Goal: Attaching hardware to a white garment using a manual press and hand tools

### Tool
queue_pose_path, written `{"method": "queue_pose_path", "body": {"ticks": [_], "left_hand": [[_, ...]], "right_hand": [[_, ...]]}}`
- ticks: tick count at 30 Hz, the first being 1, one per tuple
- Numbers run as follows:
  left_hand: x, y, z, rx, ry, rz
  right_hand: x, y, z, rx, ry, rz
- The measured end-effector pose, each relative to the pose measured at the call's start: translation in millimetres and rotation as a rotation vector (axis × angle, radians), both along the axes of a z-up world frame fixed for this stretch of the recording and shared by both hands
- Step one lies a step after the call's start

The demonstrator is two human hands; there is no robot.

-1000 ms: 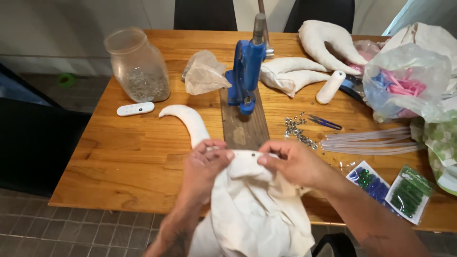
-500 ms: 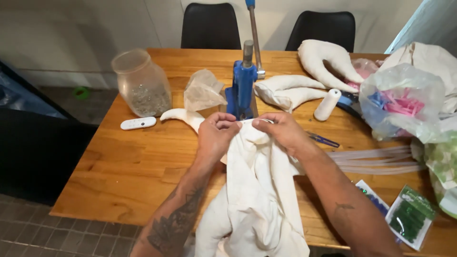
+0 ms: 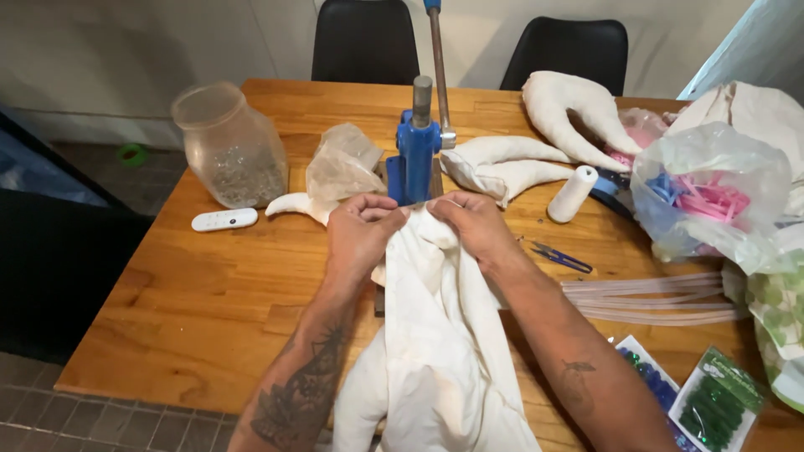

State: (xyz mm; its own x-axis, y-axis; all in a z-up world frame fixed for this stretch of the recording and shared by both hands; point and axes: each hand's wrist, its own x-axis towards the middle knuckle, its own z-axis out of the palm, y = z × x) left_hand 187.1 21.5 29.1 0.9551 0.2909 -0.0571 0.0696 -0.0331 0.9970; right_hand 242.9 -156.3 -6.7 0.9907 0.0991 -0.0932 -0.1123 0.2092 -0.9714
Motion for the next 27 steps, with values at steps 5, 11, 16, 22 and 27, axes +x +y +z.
{"method": "queue_pose_path", "body": {"ticks": [5, 11, 16, 22, 27], "left_hand": [[10, 1, -10, -0.115, 0.017, 0.002], [29, 6, -35, -0.164, 0.009, -0.029], [27, 5, -36, -0.182, -0.022, -0.050], [23, 2, -31, -0.145, -0.059, -0.086], [29, -1, -35, -0.079, -0.054, -0.089]], "right_hand": [[9, 4, -7, 0.009, 0.067, 0.029], [16, 4, -21, 0.027, 0.109, 0.044], [10, 3, -4, -0.138, 0.018, 0.035], [4, 0, 3, -0.268, -0.040, 0.005], [12, 5, -3, -0.312, -0.023, 0.022]]}}
